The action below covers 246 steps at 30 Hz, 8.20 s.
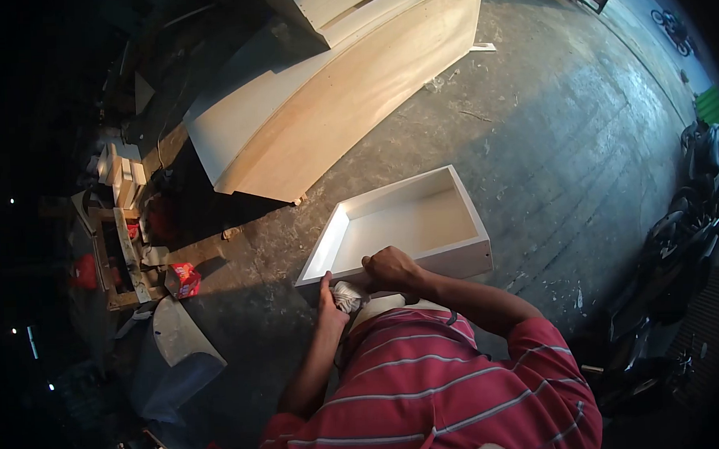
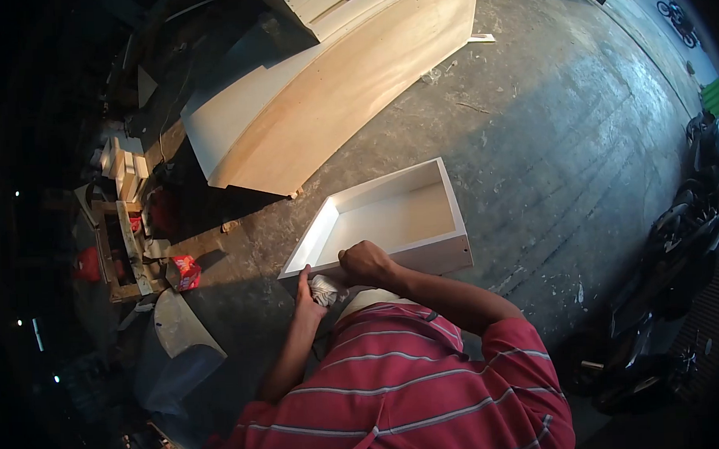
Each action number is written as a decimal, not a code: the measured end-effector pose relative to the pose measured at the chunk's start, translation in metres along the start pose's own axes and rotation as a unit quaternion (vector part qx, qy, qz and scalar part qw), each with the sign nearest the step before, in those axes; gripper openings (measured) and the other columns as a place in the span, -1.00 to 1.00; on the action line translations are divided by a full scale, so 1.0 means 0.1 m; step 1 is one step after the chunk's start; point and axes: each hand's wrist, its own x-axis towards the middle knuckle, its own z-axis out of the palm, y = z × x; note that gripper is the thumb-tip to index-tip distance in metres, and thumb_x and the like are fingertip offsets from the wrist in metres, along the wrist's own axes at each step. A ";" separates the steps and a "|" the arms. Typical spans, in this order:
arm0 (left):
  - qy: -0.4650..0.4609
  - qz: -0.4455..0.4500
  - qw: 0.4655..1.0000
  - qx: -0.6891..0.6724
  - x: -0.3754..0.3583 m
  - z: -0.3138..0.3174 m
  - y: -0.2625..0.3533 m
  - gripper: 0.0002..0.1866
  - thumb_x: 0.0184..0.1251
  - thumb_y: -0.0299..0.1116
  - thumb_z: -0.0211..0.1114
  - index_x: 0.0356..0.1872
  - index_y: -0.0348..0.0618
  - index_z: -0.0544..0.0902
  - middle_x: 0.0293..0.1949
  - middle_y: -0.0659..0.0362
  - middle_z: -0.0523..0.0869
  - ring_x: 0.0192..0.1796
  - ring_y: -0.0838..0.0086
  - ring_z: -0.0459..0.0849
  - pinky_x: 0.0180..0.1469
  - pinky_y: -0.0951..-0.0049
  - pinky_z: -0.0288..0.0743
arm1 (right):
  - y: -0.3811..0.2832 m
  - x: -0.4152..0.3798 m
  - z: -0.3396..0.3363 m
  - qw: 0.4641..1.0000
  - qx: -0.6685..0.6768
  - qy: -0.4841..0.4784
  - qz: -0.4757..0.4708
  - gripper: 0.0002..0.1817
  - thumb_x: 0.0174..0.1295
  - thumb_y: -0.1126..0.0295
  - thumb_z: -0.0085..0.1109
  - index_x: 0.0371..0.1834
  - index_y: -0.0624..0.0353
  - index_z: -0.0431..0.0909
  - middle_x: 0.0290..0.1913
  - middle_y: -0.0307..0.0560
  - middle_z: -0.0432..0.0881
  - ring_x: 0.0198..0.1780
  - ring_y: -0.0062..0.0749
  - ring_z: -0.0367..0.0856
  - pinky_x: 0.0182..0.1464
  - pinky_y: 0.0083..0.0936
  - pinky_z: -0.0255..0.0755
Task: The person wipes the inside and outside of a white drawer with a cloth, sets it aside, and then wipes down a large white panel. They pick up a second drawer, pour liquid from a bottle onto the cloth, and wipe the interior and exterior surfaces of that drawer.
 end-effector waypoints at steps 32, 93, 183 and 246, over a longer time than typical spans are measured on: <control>-0.089 0.467 0.815 -0.332 2.30 0.73 3.68 -0.56 0.15 -0.15 0.24 -0.02 -0.20 0.48 -0.09 0.15 0.56 -0.09 0.34 0.58 -0.06 0.32 0.50 | 0.51 4.80 -1.32 0.899 -0.261 0.023 -0.350 -0.57 0.16 0.03 0.06 -0.62 0.16 0.60 -0.54 -0.09 0.62 -0.36 -0.27 0.66 -0.27 -0.35 0.53; -0.130 0.103 0.960 0.226 2.94 4.50 1.71 -0.76 0.50 -0.14 -0.14 -0.13 0.02 0.46 -0.11 0.23 0.57 -0.06 0.45 0.58 -0.02 0.37 0.52 | 3.73 2.13 -2.13 0.959 0.205 0.152 0.124 -0.32 0.12 0.10 0.20 0.29 0.04 0.19 -0.07 0.11 0.45 -0.26 0.17 0.56 -0.19 -0.09 0.50; 0.272 0.764 0.134 0.569 3.34 7.85 3.88 -0.72 0.10 -0.35 0.17 -0.15 -0.20 0.59 -0.22 -0.02 0.66 -0.14 0.21 0.67 -0.23 0.14 0.54 | 4.08 5.17 -6.72 0.949 -0.227 0.042 -0.217 -0.55 -0.01 0.08 0.39 -0.54 0.31 0.52 -0.59 0.07 0.53 -0.57 -0.19 0.55 -0.50 -0.34 0.35; 0.244 0.371 0.873 -0.199 2.63 2.22 3.89 -0.25 0.15 0.09 0.29 0.18 -0.21 0.22 -0.01 0.05 0.39 -0.05 0.34 0.46 -0.06 0.26 0.51 | 2.42 5.26 -2.36 0.964 0.189 -0.078 -0.172 -0.74 0.26 0.32 -0.08 -0.20 0.34 0.42 -0.44 0.14 0.54 -0.42 -0.09 0.56 -0.35 -0.29 0.42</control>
